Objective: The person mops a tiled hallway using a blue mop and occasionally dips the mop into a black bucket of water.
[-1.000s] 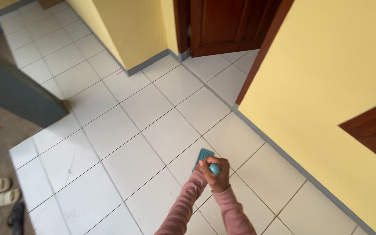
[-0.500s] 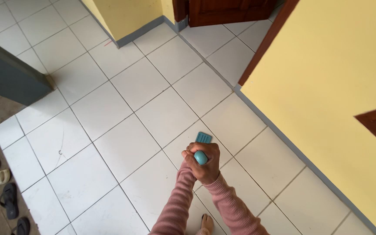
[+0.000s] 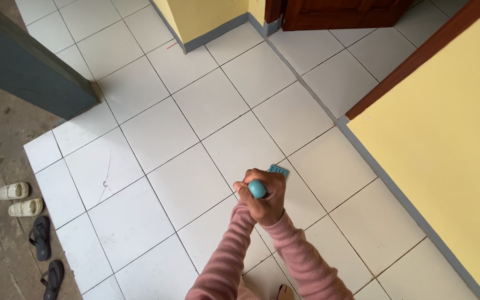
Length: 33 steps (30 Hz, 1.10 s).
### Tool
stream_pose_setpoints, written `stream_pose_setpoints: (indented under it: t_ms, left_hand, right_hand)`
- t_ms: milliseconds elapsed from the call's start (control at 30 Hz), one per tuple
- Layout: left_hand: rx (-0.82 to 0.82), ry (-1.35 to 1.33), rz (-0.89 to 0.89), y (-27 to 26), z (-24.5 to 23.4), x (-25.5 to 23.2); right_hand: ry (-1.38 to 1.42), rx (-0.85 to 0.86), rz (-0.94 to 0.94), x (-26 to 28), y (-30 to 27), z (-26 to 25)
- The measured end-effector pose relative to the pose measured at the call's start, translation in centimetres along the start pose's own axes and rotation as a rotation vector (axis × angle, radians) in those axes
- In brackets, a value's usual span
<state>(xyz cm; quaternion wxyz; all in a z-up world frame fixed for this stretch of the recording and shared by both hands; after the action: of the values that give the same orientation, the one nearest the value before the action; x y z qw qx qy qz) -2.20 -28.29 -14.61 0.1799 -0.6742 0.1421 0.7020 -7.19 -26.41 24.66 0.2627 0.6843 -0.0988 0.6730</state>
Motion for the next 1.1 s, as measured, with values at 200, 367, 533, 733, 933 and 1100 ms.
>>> stream_pose_setpoints:
  t_ms: [200,367,533,733,933,1100]
  left_hand:
    - [0.206,-0.433,0.187,6.4,1.8,-8.3]
    - [0.546,0.704,0.356,11.4,1.2,-12.6]
    - [0.454,0.531,0.292,14.1,-3.6,-14.3]
    - [0.448,0.529,0.26,15.5,-7.5,-17.1]
    - [0.421,0.535,0.385,16.4,-7.7,-18.6]
    - [0.375,0.458,0.331,12.6,-6.9,-18.5]
  right_hand:
    - [0.045,-0.091,-0.006,-0.7,4.0,1.2]
    - [0.044,-0.12,-0.017,-0.8,6.7,3.3]
    - [0.162,-0.091,-0.064,-1.2,8.0,6.5]
    - [0.194,-0.068,-0.107,-1.6,9.2,9.6]
    - [0.266,-0.098,-0.103,-1.8,9.1,9.0]
    - [0.234,-0.087,-0.007,-1.3,5.5,7.4]
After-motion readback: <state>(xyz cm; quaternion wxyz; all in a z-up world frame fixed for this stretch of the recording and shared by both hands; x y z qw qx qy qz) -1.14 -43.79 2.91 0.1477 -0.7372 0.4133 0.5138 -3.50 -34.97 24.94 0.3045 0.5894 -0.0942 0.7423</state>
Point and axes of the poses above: each hand's wrist, its own y-axis towards the middle knuckle, its own z-axis out of the palm, x = y × z, the point moved 10 cm from there along y, towards the middle knuckle, and after that the axes turned 12 degrees about z, right-handed, at the moved point
